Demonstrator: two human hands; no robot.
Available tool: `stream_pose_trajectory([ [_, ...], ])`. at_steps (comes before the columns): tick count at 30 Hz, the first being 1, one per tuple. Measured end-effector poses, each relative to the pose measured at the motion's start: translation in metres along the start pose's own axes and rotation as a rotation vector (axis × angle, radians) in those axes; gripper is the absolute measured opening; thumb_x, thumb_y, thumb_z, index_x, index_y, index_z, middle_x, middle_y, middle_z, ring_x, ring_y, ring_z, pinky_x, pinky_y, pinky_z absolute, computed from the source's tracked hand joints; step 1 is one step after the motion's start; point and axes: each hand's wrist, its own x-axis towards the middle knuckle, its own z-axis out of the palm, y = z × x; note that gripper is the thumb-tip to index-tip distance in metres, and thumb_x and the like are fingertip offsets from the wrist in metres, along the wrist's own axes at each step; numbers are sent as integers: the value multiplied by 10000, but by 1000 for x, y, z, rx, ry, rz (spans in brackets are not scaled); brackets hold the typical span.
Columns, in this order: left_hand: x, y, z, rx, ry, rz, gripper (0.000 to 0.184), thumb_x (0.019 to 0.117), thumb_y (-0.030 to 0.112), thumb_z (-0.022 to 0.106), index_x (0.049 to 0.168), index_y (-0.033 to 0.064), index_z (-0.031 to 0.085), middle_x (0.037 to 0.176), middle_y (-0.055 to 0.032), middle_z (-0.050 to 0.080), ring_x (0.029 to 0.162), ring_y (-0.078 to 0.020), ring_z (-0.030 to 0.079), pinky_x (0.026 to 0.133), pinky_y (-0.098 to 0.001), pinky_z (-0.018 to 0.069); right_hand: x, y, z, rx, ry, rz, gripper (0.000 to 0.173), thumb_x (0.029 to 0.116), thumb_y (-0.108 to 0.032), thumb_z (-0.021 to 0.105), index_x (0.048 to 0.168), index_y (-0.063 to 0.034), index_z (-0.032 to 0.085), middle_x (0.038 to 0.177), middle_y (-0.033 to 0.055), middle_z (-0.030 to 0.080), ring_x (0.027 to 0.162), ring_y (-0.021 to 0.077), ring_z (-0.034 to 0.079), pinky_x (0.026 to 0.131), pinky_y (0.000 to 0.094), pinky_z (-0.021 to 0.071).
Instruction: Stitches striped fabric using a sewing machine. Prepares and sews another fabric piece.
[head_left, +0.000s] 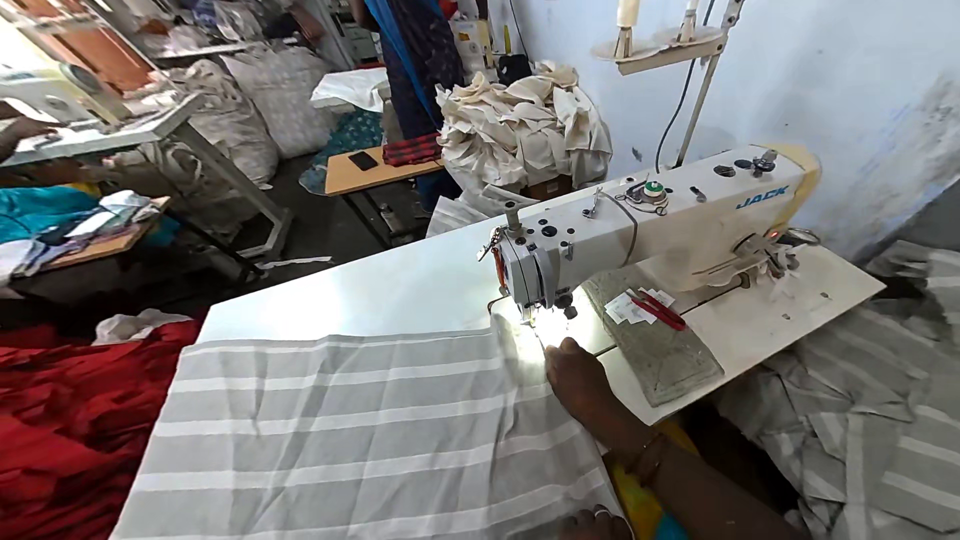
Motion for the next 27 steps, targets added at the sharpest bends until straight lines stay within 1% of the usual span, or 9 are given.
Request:
stream_pose_trajectory([
  [3, 3, -5, 12, 39, 199, 5, 218, 940, 65, 570, 1001, -46, 746, 1022, -219, 737, 980, -396, 720, 780, -521, 574, -10, 5, 3, 20, 32, -7, 312, 1028, -136, 544, 1281, -31, 693, 1150, 188, 653, 1013, 315, 681, 860, 437, 571],
  [11, 11, -9, 10, 172, 443, -56, 167, 887, 71, 637, 946, 3, 778, 988, -173, 749, 939, -351, 725, 748, -486, 567, -14, 14, 5, 57, 67, -68, 294, 1017, -125, 557, 1246, -41, 720, 1089, 176, 671, 973, 306, 688, 835, 429, 575],
  [12, 13, -11, 11, 210, 504, -45, 150, 872, 71, 653, 925, 8, 779, 1024, -167, 745, 960, -346, 718, 760, -483, 563, -14, 14, 5, 62, 53, -68, 304, 1021, -127, 550, 1265, -45, 712, 1109, 178, 669, 990, 310, 686, 851, 433, 574],
  [15, 24, -17, 11, 191, 606, -19, 216, 881, 56, 649, 1035, -31, 774, 1294, -211, 686, 1242, -399, 637, 1054, -540, 495, -14, 15, 5, 64, 48, -74, 312, 1025, -128, 544, 1280, -47, 705, 1126, 181, 666, 1005, 316, 684, 864, 433, 572],
  [17, 30, -23, 10, 57, 645, -35, 219, 896, 75, 657, 1032, -58, 766, 1296, -250, 673, 1260, -405, 631, 1025, -493, 539, -14, 17, 7, 61, 65, -88, 307, 1022, -127, 546, 1267, -44, 712, 1112, 181, 672, 991, 316, 689, 851, 434, 576],
  [19, 32, -32, 10, 14, 727, -39, 361, 927, 278, 667, 1073, -41, 750, 1256, -230, 699, 1210, -380, 671, 955, -474, 580, -13, 17, 7, 62, 70, -98, 304, 1021, -126, 550, 1261, -40, 716, 1103, 181, 675, 981, 319, 691, 846, 437, 577],
  [22, 40, -50, 22, 52, 797, -19, 884, 886, 715, 528, 1310, -51, 656, 1361, -188, 660, 1292, -352, 623, 1064, -519, 504, -9, 16, 4, 74, 43, -83, 287, 1025, -140, 548, 1227, -47, 730, 1099, 177, 672, 971, 315, 688, 835, 439, 572],
  [25, 55, -74, 37, 140, 855, 22, 1134, 817, 898, 375, 1411, -45, 580, 1488, -202, 558, 1408, -383, 506, 1159, -635, 349, -7, 19, -4, 212, -48, -33, 309, 1006, -162, 590, 1263, -32, 701, 1088, 178, 686, 987, 315, 681, 878, 464, 551],
  [27, 61, -86, 38, 160, 886, 33, 1179, 780, 926, 384, 1427, -43, 565, 1501, -198, 546, 1425, -381, 487, 1168, -668, 307, -17, 25, -10, 357, -145, 13, 341, 990, -217, 642, 1260, -9, 644, 1013, 173, 690, 943, 304, 670, 880, 469, 535],
])
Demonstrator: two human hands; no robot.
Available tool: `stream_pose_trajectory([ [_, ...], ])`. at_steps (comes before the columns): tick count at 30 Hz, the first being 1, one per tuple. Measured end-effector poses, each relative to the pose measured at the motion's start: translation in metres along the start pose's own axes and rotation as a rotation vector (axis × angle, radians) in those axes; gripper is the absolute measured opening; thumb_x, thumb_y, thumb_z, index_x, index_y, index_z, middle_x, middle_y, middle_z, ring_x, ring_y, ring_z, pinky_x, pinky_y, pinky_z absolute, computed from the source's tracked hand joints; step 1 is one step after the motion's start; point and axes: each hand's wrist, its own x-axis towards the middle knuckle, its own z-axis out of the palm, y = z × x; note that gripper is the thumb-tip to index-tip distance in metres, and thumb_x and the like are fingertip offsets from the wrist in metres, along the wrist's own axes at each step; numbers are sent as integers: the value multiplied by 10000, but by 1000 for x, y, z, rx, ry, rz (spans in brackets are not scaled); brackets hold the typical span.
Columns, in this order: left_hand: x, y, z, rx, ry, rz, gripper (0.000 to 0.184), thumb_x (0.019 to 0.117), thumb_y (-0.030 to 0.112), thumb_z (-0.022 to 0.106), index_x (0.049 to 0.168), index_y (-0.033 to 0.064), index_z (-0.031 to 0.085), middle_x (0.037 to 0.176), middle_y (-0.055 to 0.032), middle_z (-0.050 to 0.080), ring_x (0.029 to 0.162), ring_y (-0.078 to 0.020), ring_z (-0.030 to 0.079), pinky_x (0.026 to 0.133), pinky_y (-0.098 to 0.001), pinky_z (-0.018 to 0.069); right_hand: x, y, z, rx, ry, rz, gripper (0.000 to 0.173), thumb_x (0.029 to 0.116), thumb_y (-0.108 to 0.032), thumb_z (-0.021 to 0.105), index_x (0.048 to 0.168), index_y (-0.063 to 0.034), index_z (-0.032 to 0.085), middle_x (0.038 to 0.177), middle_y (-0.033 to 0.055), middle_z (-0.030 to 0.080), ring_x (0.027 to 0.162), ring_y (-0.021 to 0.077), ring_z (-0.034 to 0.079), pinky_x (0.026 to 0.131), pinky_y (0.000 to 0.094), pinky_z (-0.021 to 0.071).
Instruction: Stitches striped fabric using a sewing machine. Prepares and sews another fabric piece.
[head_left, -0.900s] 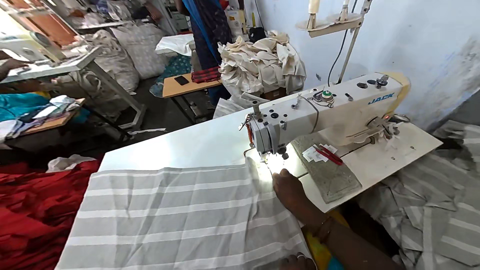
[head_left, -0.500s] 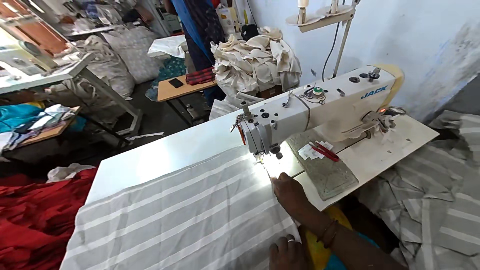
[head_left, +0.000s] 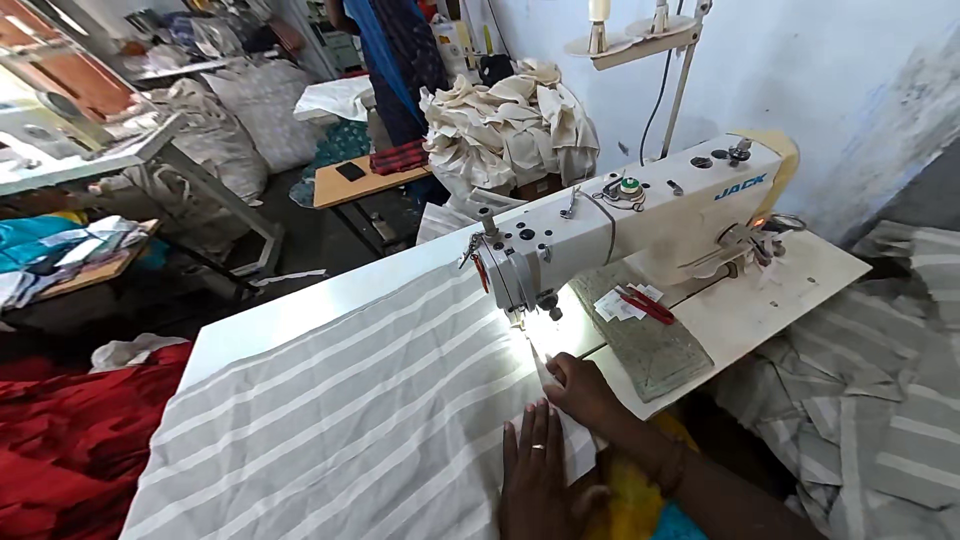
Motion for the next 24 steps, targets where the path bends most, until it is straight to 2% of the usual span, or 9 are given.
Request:
stream_pose_trajectory([
  [3, 7, -8, 1, -53, 99, -11, 939, 875, 764, 474, 1323, -44, 645, 1408, -190, 628, 1349, -381, 566, 1136, -643, 371, -50, -1, -7, 77, -158, 17, 348, 1012, -258, 603, 1224, 17, 625, 965, 174, 680, 841, 278, 671, 809, 442, 550],
  [5, 9, -4, 1, -70, 175, -16, 554, 963, 412, 493, 1225, -24, 711, 1314, -159, 695, 1253, -352, 648, 1082, -572, 462, -76, -2, -15, 90, -272, -35, 304, 1049, -287, 567, 1125, -1, 638, 867, 128, 688, 687, 216, 697, 677, 380, 601],
  [6, 9, -1, 2, -77, 209, -2, 420, 978, 264, 493, 1180, -13, 737, 1268, -144, 722, 1210, -328, 680, 1060, -522, 499, -80, 0, -19, 123, -286, -54, 329, 1056, -324, 563, 1072, -8, 652, 831, 106, 688, 657, 191, 691, 658, 362, 602],
  [8, 9, 5, 4, -47, 230, 35, 333, 959, 127, 509, 1120, -23, 759, 1206, -149, 746, 1153, -315, 713, 1010, -467, 550, -70, 7, -23, 181, -103, -84, 397, 1052, -375, 551, 990, -13, 702, 799, 87, 686, 675, 176, 666, 684, 375, 573],
  [10, 8, 12, 4, 48, 197, 40, 316, 938, 100, 518, 1082, -34, 765, 1204, -156, 746, 1141, -313, 718, 975, -446, 569, -39, 18, -17, 108, 200, -163, 379, 1039, -362, 570, 956, -47, 763, 832, 71, 717, 740, 177, 689, 720, 386, 581],
  [11, 8, 15, 3, 94, 170, 37, 316, 934, 103, 522, 1075, -41, 765, 1212, -163, 742, 1146, -318, 716, 964, -444, 573, -21, 19, -13, 27, 274, -198, 342, 1022, -346, 606, 1003, -60, 792, 910, 94, 734, 822, 219, 702, 769, 428, 579],
  [14, 13, 26, -6, 193, 71, 23, 308, 896, 88, 576, 1090, -69, 757, 1239, -196, 724, 1133, -341, 719, 910, -434, 597, 20, -1, -1, -235, 178, -113, 401, 982, -379, 678, 1221, -61, 732, 1150, 162, 657, 1022, 307, 662, 856, 477, 552],
  [18, 19, 25, -13, 217, 5, 29, 328, 883, 89, 600, 1131, -64, 751, 1260, -192, 715, 1116, -339, 726, 866, -420, 610, 34, -23, 9, -359, 160, -53, 277, 1008, -155, 586, 1217, -31, 719, 1142, 208, 646, 984, 346, 677, 825, 477, 565],
  [24, 24, 2, -1, 72, 22, 6, 350, 973, 170, 531, 1216, 39, 745, 1371, -163, 663, 1266, -401, 631, 1015, -555, 533, -4, -14, 10, -314, 23, -29, 315, 1040, -142, 520, 1287, -41, 689, 1173, 179, 632, 1028, 314, 667, 886, 434, 561],
])
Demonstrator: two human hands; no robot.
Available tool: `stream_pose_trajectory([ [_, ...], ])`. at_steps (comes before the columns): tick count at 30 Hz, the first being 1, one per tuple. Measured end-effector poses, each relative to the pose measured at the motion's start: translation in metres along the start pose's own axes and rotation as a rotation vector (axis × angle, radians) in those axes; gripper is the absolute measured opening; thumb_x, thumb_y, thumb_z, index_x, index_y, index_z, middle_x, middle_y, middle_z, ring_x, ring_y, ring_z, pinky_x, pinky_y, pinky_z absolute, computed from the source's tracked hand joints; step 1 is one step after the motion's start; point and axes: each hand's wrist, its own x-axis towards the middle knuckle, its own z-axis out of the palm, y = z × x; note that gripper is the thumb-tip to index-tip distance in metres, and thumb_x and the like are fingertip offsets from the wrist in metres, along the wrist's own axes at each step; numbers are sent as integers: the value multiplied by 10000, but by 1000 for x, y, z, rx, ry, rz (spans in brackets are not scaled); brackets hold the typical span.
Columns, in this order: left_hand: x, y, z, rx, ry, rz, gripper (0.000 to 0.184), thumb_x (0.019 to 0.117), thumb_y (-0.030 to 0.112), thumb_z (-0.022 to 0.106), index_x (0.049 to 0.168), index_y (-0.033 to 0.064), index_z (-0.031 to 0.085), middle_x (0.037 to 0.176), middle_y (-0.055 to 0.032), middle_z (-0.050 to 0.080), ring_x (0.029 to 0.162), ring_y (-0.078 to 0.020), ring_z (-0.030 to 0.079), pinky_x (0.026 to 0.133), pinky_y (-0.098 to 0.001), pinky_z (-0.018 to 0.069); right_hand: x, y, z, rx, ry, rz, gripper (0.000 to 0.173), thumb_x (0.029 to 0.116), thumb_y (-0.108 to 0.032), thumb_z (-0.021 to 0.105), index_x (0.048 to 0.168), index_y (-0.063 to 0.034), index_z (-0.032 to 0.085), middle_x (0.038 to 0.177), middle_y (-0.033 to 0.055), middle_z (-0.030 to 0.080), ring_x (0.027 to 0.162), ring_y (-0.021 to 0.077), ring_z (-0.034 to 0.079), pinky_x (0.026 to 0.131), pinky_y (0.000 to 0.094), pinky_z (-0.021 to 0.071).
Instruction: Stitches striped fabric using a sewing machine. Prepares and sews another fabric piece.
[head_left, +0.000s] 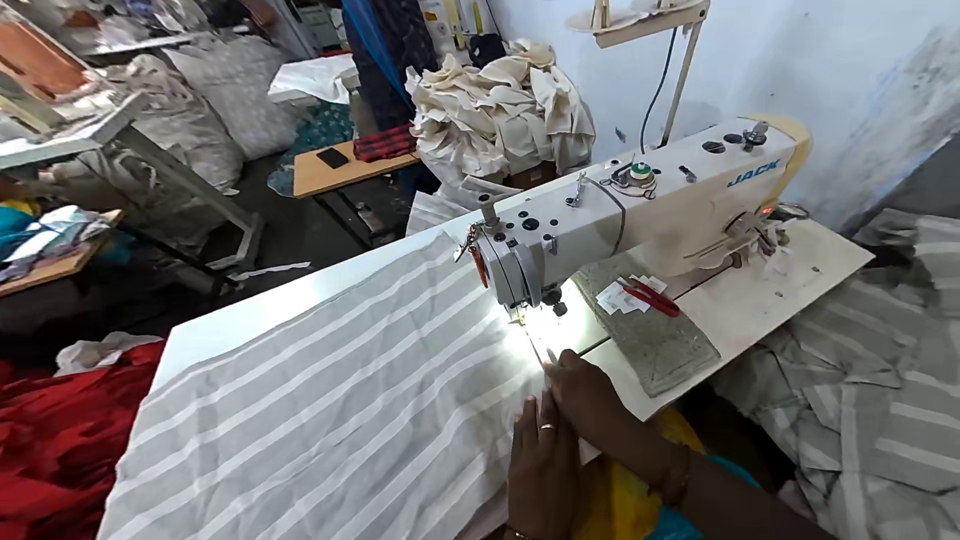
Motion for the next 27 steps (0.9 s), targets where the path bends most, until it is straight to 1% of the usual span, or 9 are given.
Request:
stream_pose_trajectory([
  [5, 11, -27, 7, -51, -50, 41, 532, 1048, 395, 351, 1349, 111, 685, 1465, -69, 609, 1371, -355, 552, 1121, -656, 376, 3, 5, 2, 9, 28, -6, 301, 1054, -157, 514, 1254, -49, 711, 1137, 172, 642, 997, 299, 674, 868, 412, 566],
  [8, 28, -42, 7, -87, -110, 28, 526, 1052, 395, 339, 1380, 151, 670, 1484, -34, 596, 1408, -352, 514, 1141, -706, 293, 17, 7, 6, 2, 135, -54, 226, 1016, -104, 564, 1114, -15, 747, 1062, 182, 652, 928, 310, 684, 795, 424, 581],
  [11, 47, -58, 10, -74, -163, 19, 508, 1055, 391, 333, 1398, 206, 658, 1519, 31, 562, 1459, -300, 460, 1179, -688, 245, 36, 6, 4, -9, 224, -86, 172, 989, -113, 616, 985, -2, 748, 987, 189, 649, 857, 318, 684, 725, 445, 584],
  [14, 65, -72, 14, -56, -175, 25, 511, 1059, 377, 321, 1388, 191, 664, 1518, 28, 563, 1467, -298, 447, 1184, -674, 250, 48, 2, -2, 15, 297, -103, 155, 984, -132, 644, 933, -21, 739, 929, 179, 667, 851, 323, 692, 696, 471, 578],
  [18, 78, -81, 19, -68, -175, -8, 484, 1060, 317, 338, 1388, 168, 661, 1530, 20, 550, 1477, -277, 433, 1194, -651, 239, 50, 11, -8, 170, 340, -155, 130, 957, -119, 689, 955, -12, 764, 904, 184, 711, 893, 352, 697, 779, 523, 560],
  [22, 80, -80, 20, -95, -168, -33, 444, 1054, 280, 386, 1360, 153, 682, 1512, 14, 569, 1472, -280, 441, 1195, -665, 228, 53, 12, -4, 157, 336, -109, 151, 954, -160, 687, 978, -44, 781, 902, 163, 725, 889, 332, 707, 767, 518, 565],
  [24, 80, -79, 22, -73, -176, -41, 460, 1058, 310, 382, 1385, 150, 663, 1528, 11, 553, 1481, -284, 426, 1196, -669, 216, 54, 8, -2, 128, 335, -114, 176, 975, -163, 655, 1005, -44, 781, 915, 164, 730, 906, 339, 710, 776, 524, 563],
  [26, 82, -77, 21, -32, -243, -77, 509, 1068, 378, 350, 1449, 152, 603, 1593, 19, 474, 1517, -270, 364, 1213, -647, 190, 58, 11, -4, 150, 309, -124, 192, 982, -161, 636, 996, -37, 781, 900, 168, 729, 895, 342, 708, 777, 532, 558],
  [27, 83, -75, 21, -19, -271, -105, 549, 1068, 435, 339, 1478, 151, 570, 1617, 16, 438, 1531, -264, 336, 1220, -633, 184, 59, 16, -9, 179, 256, -92, 219, 989, -175, 619, 1010, -32, 783, 933, 174, 732, 929, 340, 706, 813, 537, 552],
])
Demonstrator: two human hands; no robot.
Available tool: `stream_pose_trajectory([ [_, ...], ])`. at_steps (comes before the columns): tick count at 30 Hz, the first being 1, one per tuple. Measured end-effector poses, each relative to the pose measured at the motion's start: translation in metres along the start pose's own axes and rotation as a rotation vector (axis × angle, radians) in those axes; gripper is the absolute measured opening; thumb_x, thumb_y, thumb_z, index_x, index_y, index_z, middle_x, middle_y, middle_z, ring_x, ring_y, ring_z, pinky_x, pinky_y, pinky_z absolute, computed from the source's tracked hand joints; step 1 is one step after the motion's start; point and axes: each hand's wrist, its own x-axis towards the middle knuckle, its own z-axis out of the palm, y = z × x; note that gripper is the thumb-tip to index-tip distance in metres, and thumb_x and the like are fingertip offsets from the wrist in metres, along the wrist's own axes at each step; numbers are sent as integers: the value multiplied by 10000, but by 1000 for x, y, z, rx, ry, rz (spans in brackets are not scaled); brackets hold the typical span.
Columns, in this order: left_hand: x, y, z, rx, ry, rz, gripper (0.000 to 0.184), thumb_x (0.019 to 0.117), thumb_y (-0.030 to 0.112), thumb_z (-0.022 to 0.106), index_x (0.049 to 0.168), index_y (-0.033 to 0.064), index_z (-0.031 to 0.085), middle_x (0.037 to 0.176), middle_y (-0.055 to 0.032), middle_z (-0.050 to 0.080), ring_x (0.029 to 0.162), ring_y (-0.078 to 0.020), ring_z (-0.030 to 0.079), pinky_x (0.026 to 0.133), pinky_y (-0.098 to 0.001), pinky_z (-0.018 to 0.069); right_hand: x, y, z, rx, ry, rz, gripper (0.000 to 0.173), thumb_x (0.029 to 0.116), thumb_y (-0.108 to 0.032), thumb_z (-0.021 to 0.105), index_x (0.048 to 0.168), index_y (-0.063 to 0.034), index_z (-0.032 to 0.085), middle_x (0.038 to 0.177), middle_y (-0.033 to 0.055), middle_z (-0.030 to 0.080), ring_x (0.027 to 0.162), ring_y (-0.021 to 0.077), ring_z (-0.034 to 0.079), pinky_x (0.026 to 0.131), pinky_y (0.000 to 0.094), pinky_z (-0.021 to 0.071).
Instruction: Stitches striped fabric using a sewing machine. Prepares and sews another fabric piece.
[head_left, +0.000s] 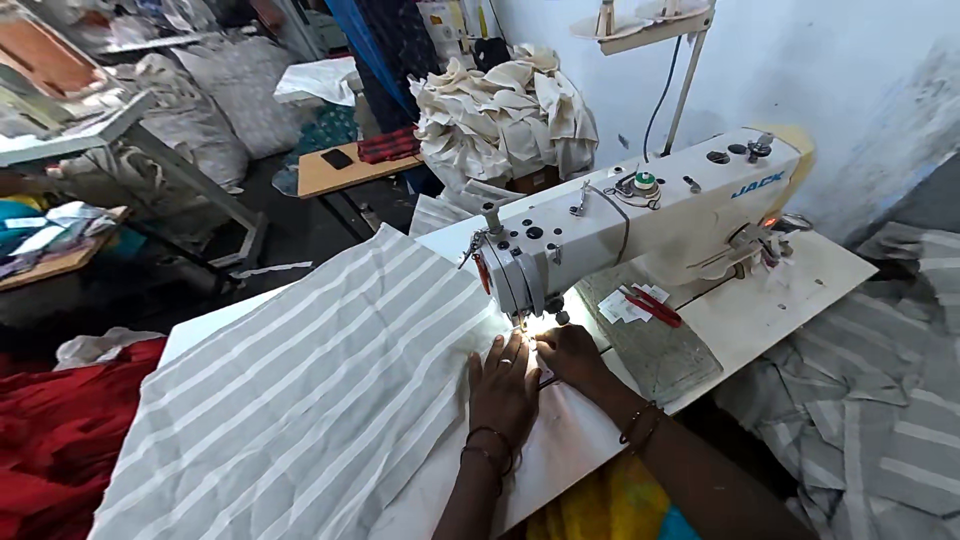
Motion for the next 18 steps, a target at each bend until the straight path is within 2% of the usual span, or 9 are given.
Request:
stream_pose_trajectory([
  [2, 0, 1, -2, 0, 0, -70, 663, 1037, 559, 345, 1519, 137, 517, 1637, -5, 407, 1538, -264, 321, 1230, -597, 197, -6, 12, -22, -46, -11, 87, 275, 1016, -213, 590, 1140, -38, 761, 1100, 184, 712, 1061, 339, 684, 924, 535, 542],
  [5, 7, 1, -6, 17, 7, -171, 846, 961, 727, 341, 1605, 179, 376, 1688, 21, 301, 1529, -265, 330, 1194, -576, 260, -23, 49, -59, -278, 308, 140, 302, 1025, -247, 606, 1243, -80, 731, 1290, 188, 666, 1230, 373, 617, 1002, 561, 518],
  [6, 11, 1, -7, 18, 12, -190, 860, 942, 755, 360, 1604, 207, 380, 1686, 42, 304, 1494, -271, 380, 1144, -574, 310, -23, 64, -71, -335, 392, 156, 301, 1008, -238, 634, 1241, -75, 732, 1313, 195, 651, 1246, 399, 595, 987, 584, 514],
  [8, 23, 0, -15, -4, -37, -222, 842, 924, 757, 433, 1589, 242, 409, 1658, 30, 362, 1402, -299, 459, 1061, -575, 365, -16, 86, -93, -432, 363, 215, 357, 998, -233, 648, 1287, -30, 692, 1370, 249, 598, 1301, 471, 527, 1002, 644, 468],
  [10, 34, -2, -31, -43, -178, -264, 825, 930, 736, 472, 1591, 247, 399, 1638, -30, 385, 1417, -333, 429, 1079, -589, 364, -7, 99, -105, -515, 211, 250, 400, 1033, -290, 597, 1321, -21, 667, 1352, 267, 608, 1286, 464, 555, 1027, 624, 473],
  [12, 37, -5, -39, -115, -237, -323, 848, 931, 718, 517, 1578, 179, 418, 1629, -113, 378, 1471, -373, 366, 1096, -608, 376, -2, 112, -113, -555, 123, 185, 395, 1045, -313, 580, 1304, -35, 689, 1293, 246, 645, 1237, 424, 603, 1011, 587, 497],
  [13, 35, -7, -39, -140, -234, -358, 863, 928, 715, 532, 1569, 147, 427, 1628, -146, 368, 1472, -390, 368, 1082, -604, 409, 0, 121, -115, -578, 107, 125, 405, 1032, -318, 604, 1311, -38, 689, 1283, 245, 652, 1225, 423, 611, 1002, 586, 502],
  [16, 17, -9, -43, -187, -245, -467, 885, 945, 697, 528, 1576, 91, 394, 1635, -206, 325, 1418, -422, 435, 1028, -565, 486, 4, 134, -120, -616, 56, 66, 461, 1008, -333, 641, 1365, -40, 654, 1316, 247, 635, 1261, 422, 586, 1034, 574, 481],
  [18, 1, -8, -46, -217, -235, -510, 841, 973, 654, 518, 1567, 69, 403, 1603, -236, 360, 1364, -440, 494, 1005, -555, 510, 0, 129, -120, -554, 128, 86, 426, 981, -275, 663, 1330, -30, 677, 1272, 260, 649, 1226, 434, 604, 1007, 588, 495],
])
